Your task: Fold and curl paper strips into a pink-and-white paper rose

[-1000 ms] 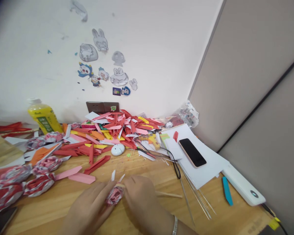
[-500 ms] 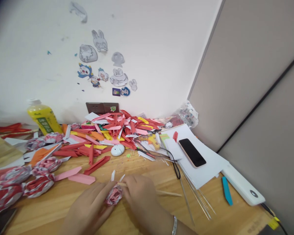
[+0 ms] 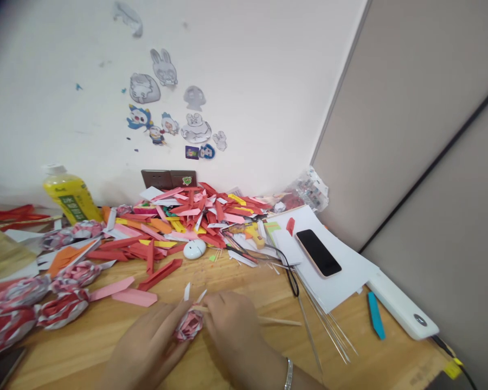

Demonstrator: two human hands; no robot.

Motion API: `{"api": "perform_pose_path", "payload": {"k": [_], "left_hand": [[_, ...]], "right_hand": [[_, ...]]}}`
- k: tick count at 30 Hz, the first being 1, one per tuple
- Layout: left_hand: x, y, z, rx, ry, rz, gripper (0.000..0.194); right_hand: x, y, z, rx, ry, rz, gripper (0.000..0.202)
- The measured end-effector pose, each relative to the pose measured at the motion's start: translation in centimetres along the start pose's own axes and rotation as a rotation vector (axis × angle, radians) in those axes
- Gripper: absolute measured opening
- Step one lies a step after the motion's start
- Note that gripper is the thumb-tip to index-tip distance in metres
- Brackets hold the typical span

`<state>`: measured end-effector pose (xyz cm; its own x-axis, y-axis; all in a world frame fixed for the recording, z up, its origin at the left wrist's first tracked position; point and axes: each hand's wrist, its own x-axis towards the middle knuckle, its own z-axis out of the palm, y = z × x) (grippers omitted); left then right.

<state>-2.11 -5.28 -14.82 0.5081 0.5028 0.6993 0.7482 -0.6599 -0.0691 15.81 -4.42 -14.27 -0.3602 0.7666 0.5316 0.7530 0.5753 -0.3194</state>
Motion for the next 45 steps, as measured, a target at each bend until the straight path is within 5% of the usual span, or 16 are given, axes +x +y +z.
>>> {"api": "perform_pose_path", "payload": {"k": [32,45], "left_hand": [[-0.22,-0.33,0.07,-0.017,0.008,0.0,0.023],[-0.2,-0.36,0.23,-0.032,0.008,-0.012,0.024]], "right_hand": [[-0.08,-0.1,0.06,-0.013,-0.001,-0.026,0.023],[0.1,-0.17,-0.26,0.022,-0.093,-0.01,0.014]]}}
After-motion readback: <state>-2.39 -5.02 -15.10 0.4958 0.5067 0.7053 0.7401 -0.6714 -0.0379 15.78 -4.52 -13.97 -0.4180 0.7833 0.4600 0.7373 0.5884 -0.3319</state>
